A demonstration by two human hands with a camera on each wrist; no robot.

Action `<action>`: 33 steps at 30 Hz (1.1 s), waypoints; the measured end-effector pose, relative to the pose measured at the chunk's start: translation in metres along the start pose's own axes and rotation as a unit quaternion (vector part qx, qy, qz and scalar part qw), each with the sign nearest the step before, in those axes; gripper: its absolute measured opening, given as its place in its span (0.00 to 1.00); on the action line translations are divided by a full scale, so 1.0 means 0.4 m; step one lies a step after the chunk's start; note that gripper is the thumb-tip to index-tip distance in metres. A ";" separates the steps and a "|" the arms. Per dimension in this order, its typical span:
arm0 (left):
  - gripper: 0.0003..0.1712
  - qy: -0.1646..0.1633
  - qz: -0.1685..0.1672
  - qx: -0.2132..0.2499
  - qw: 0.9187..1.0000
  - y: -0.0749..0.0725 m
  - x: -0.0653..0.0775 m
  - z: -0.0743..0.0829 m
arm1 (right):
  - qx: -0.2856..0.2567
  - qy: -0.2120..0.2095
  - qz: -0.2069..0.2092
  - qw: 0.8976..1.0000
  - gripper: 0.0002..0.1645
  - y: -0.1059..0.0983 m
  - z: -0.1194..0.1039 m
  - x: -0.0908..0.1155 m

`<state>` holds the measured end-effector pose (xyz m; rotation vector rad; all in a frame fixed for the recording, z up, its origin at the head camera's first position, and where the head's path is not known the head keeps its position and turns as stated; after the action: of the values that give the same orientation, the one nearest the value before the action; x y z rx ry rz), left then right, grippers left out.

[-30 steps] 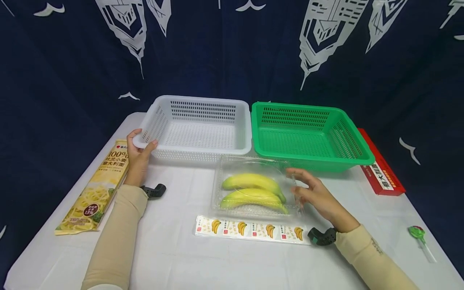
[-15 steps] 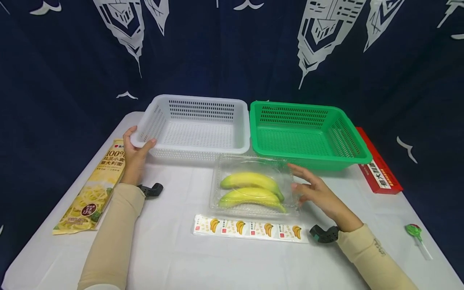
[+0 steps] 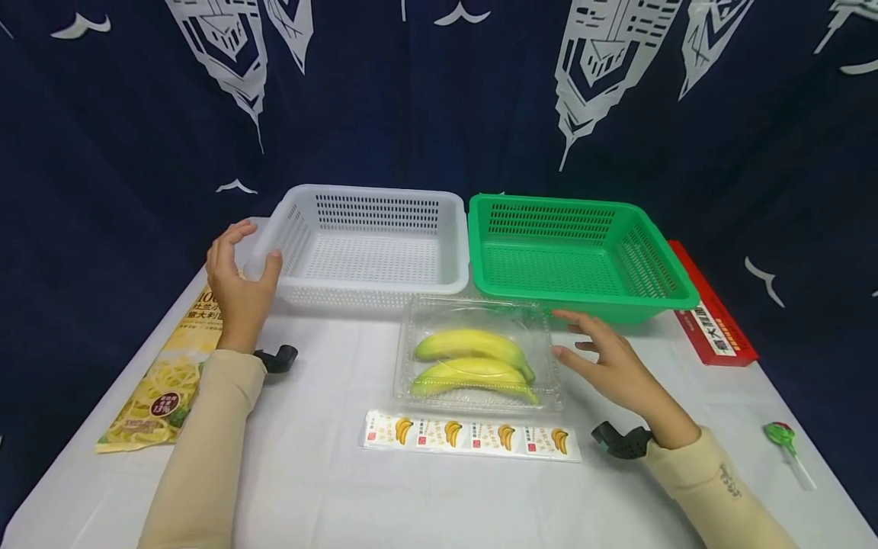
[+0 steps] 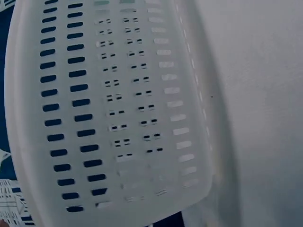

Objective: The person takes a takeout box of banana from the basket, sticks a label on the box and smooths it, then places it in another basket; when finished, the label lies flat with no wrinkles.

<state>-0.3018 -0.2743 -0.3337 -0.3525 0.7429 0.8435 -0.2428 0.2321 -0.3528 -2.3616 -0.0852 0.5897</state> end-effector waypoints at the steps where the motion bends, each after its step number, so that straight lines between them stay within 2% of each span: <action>1: 0.24 0.023 -0.013 0.000 1.000 0.005 0.001 0.017 | 0.003 -0.013 0.010 1.000 0.32 -0.001 -0.009 0.000; 6: 0.22 0.110 -0.089 0.012 0.990 0.037 0.022 0.088 | -0.006 -0.078 0.050 0.996 0.30 0.002 -0.043 0.006; 10: 0.23 0.139 -0.171 0.012 0.975 0.059 0.054 0.130 | -0.011 -0.108 0.066 0.992 0.28 0.006 -0.067 0.011; 13: 0.24 0.142 -0.229 0.018 0.963 0.069 0.082 0.151 | -0.013 -0.114 0.064 0.991 0.26 0.011 -0.085 0.014; 18: 0.25 0.133 -0.309 0.024 0.941 0.082 0.136 0.157 | -0.024 -0.126 0.041 0.991 0.24 0.032 -0.112 0.018; 20: 0.25 0.124 -0.341 0.017 0.932 0.085 0.157 0.155 | -0.027 -0.136 0.033 0.990 0.24 0.040 -0.125 0.021; 23: 0.24 0.092 -0.392 0.003 0.915 0.088 0.183 0.148 | -0.035 -0.150 0.021 0.988 0.24 0.050 -0.143 0.025; 25: 0.24 0.067 -0.427 -0.008 0.902 0.090 0.200 0.142 | -0.043 -0.156 0.013 0.987 0.24 0.057 -0.153 0.029; 27: 0.24 0.048 -0.465 -0.013 0.884 0.093 0.219 0.137 | -0.057 -0.163 0.003 0.985 0.24 0.064 -0.163 0.033; 33: 0.21 0.013 -0.573 -0.012 0.819 0.104 0.287 0.125 | -0.105 -0.199 -0.024 0.974 0.25 0.096 -0.195 0.054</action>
<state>-0.2612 -0.1579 -0.3806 -0.7284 0.4085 -0.3067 -0.1931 0.1599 -0.3346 -2.3993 -0.4009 1.0697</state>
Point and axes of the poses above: each hand's wrist, its own x-axis away from the middle knuckle, its own y-axis out of the palm, z = x × y, the point moved 7 cm from there along -x, towards the middle knuckle, and after that the axes turned 12 degrees about z, right-handed, at the moved point
